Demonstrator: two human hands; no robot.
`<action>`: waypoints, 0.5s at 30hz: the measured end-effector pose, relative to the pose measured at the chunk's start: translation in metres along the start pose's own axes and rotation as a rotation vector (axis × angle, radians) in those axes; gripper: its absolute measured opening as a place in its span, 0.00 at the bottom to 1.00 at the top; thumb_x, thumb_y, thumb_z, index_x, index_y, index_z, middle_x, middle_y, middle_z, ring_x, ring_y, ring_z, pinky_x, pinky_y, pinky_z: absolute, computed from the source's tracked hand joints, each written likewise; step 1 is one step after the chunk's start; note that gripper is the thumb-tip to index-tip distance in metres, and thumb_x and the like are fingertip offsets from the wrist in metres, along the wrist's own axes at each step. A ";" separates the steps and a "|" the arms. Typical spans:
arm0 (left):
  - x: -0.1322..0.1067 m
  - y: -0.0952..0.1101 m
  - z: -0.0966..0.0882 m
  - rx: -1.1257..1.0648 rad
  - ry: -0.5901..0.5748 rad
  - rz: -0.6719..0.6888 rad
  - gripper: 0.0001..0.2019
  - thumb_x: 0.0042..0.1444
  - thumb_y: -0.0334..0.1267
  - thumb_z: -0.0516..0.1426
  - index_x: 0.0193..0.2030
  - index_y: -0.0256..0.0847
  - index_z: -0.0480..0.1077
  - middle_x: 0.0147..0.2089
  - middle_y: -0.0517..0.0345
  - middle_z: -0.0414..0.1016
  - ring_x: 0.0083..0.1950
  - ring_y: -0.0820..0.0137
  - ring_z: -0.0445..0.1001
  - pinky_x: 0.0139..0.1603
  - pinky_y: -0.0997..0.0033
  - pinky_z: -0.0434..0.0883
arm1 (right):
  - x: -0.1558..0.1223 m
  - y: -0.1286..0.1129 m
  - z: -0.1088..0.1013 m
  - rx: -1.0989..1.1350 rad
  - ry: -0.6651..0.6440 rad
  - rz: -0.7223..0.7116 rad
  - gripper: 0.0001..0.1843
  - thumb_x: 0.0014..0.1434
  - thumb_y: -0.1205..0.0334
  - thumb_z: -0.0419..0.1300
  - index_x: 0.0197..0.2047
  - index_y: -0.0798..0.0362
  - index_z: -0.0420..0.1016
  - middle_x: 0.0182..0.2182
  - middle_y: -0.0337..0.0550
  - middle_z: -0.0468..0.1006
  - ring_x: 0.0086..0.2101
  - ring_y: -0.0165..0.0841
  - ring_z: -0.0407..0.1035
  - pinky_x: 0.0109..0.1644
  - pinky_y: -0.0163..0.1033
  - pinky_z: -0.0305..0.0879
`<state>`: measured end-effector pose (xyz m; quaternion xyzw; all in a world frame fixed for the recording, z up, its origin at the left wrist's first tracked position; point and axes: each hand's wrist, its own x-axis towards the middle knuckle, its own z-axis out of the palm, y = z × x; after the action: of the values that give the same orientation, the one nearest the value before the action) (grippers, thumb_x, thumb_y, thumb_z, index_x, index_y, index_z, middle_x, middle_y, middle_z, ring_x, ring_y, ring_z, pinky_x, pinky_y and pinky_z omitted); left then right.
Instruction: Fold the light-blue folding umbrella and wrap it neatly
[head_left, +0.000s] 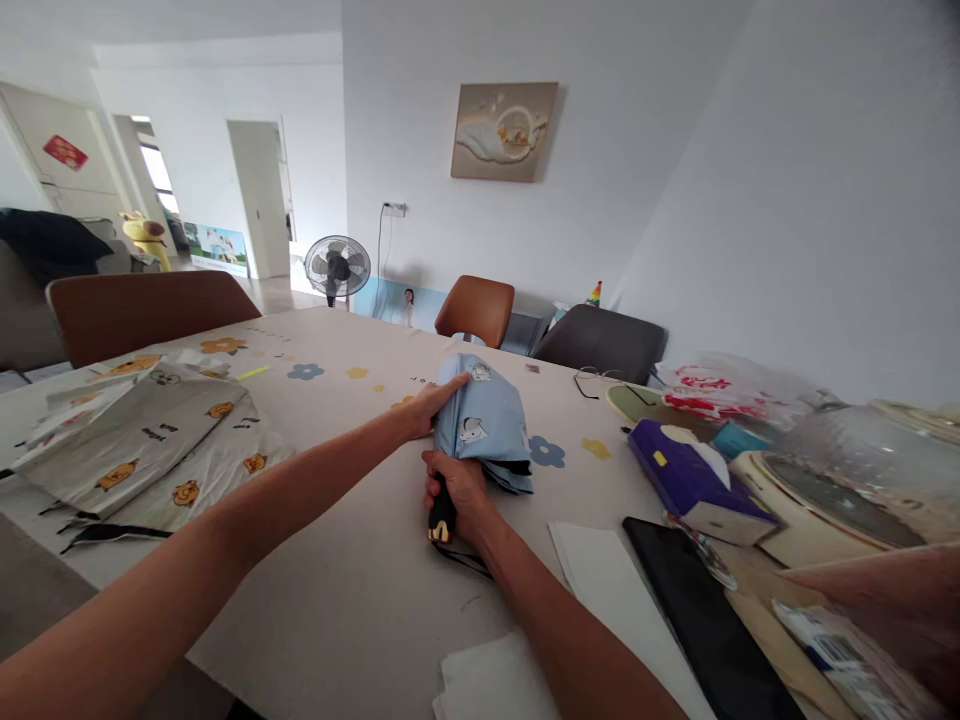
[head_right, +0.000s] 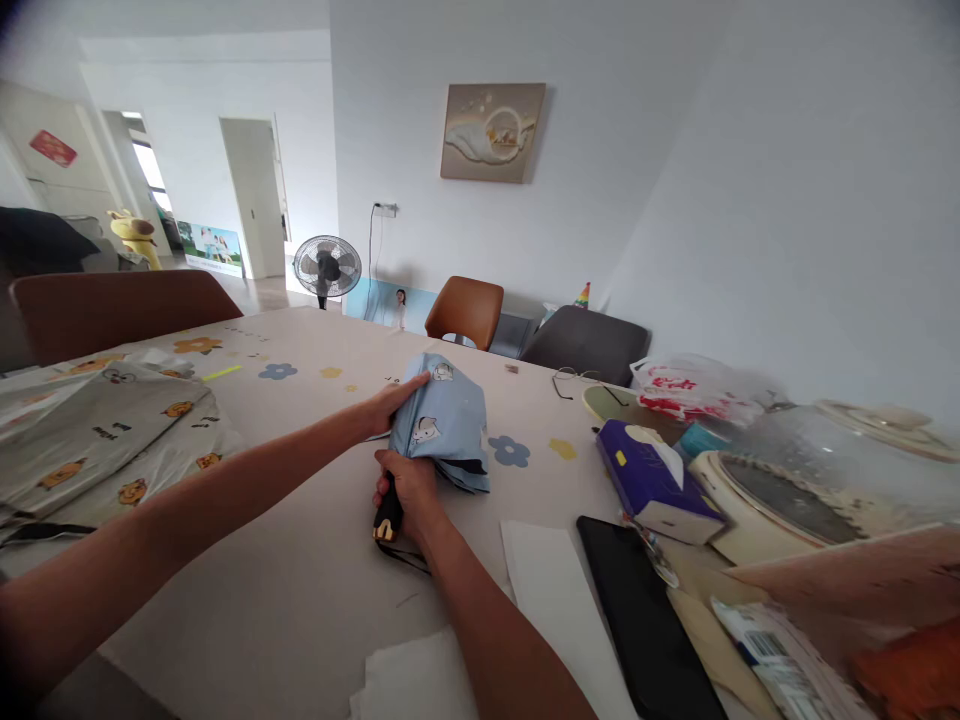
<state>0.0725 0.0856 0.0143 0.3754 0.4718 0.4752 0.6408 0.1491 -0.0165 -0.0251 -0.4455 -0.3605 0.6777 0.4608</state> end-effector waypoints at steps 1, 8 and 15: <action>-0.009 -0.005 -0.001 0.005 -0.053 -0.025 0.25 0.34 0.51 0.65 0.36 0.35 0.69 0.37 0.48 0.75 0.36 0.63 0.73 0.35 0.66 0.72 | 0.000 0.000 0.002 -0.005 0.025 -0.019 0.11 0.43 0.62 0.60 0.18 0.54 0.60 0.10 0.30 0.58 0.11 0.22 0.52 0.13 0.30 0.54; -0.038 -0.020 -0.011 0.059 -0.162 -0.063 0.20 0.33 0.43 0.67 0.32 0.32 0.71 0.32 0.48 0.75 0.34 0.64 0.73 0.35 0.68 0.71 | -0.002 -0.001 0.008 -0.076 0.072 -0.057 0.10 0.41 0.63 0.62 0.18 0.55 0.63 0.10 0.32 0.61 0.11 0.24 0.55 0.12 0.31 0.56; -0.036 -0.023 -0.016 0.016 -0.067 -0.057 0.18 0.39 0.47 0.64 0.27 0.36 0.65 0.18 0.61 0.66 0.19 0.73 0.66 0.18 0.74 0.64 | -0.003 -0.006 -0.003 0.108 -0.075 0.031 0.10 0.45 0.60 0.63 0.27 0.59 0.70 0.18 0.40 0.71 0.19 0.28 0.66 0.24 0.37 0.69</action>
<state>0.0596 0.0453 -0.0027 0.3826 0.4642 0.4401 0.6667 0.1543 -0.0173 -0.0204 -0.3999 -0.3332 0.7195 0.4598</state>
